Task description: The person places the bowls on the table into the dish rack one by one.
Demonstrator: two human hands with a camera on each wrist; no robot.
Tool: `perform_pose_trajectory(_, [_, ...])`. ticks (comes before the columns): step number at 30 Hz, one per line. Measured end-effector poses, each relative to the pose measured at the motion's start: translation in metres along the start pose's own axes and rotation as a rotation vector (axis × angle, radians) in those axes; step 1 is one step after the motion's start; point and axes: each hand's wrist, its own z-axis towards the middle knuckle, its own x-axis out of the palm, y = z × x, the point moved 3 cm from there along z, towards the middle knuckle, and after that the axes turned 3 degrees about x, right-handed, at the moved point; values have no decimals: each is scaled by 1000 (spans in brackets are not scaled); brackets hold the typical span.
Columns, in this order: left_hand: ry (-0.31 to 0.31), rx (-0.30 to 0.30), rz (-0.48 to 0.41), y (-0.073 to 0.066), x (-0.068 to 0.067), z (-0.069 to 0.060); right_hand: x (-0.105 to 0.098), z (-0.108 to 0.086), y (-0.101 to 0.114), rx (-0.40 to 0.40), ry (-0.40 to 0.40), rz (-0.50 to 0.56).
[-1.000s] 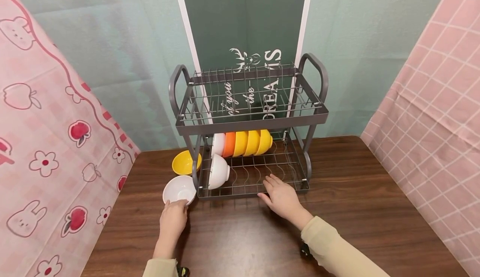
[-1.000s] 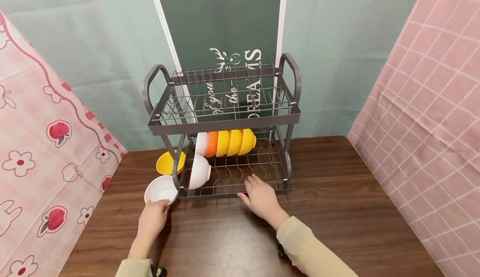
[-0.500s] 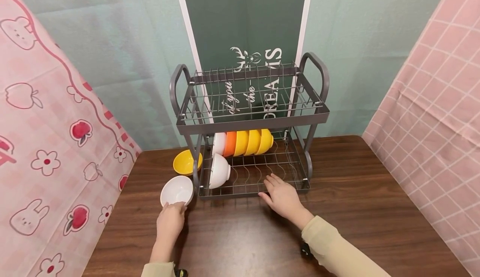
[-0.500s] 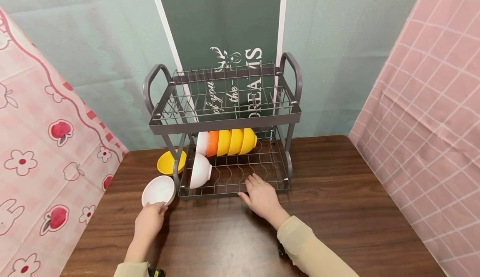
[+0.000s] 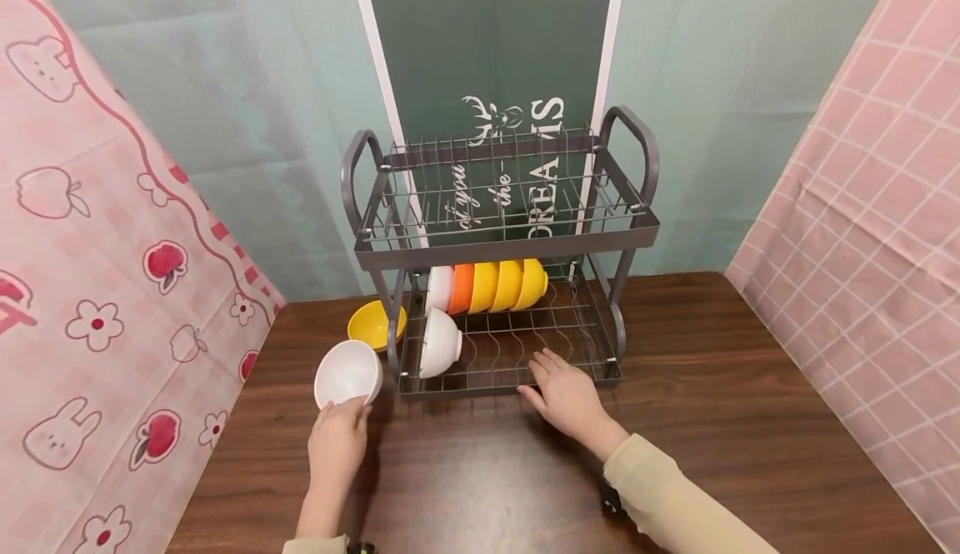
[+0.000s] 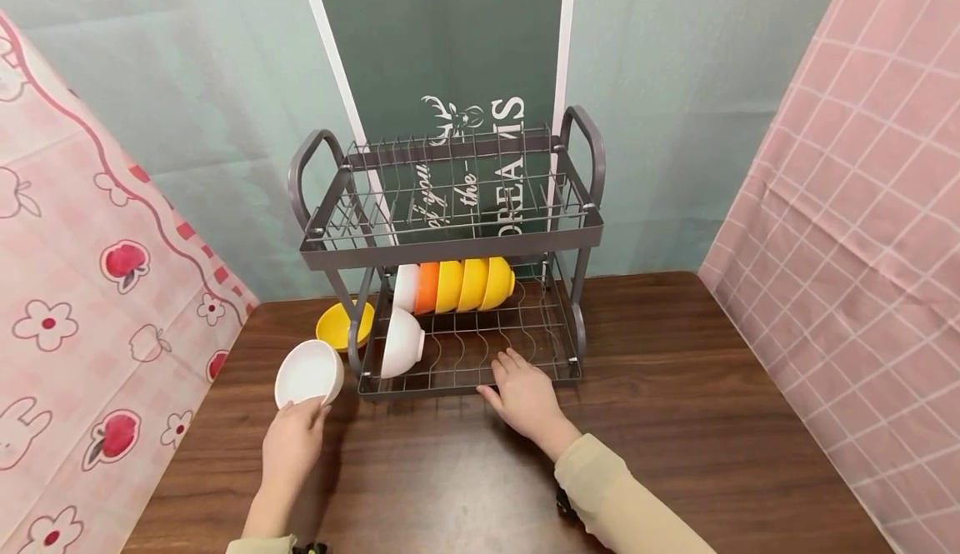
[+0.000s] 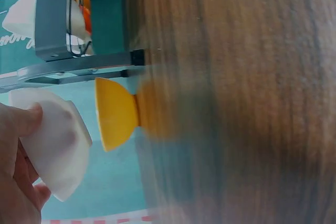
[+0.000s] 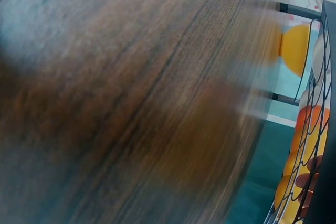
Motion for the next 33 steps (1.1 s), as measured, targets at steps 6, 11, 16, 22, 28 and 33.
perform_pose_trajectory(6, [-54, 5, -32, -5, -8, 0, 0, 0, 0, -4, -14, -11])
perform_pose_trajectory(11, [-117, 50, -32, -8, -11, -1, 0, 2, 0, -10, -28, -8])
perform_pose_trajectory(16, [-178, 73, -52, -11, -15, -2, 1, 2, 0, -9, -27, -9])
perform_pose_trajectory(22, [-274, 119, -103, -22, -25, -3, -1, 0, 0, -5, -17, 56])
perform_pose_trajectory(28, [-392, 170, -217, -41, -40, -2, -11, 1, 5, 30, -15, 271])
perform_pose_trajectory(33, [-454, 256, -310, -61, -46, 0, -22, 1, 24, -27, -51, 447])
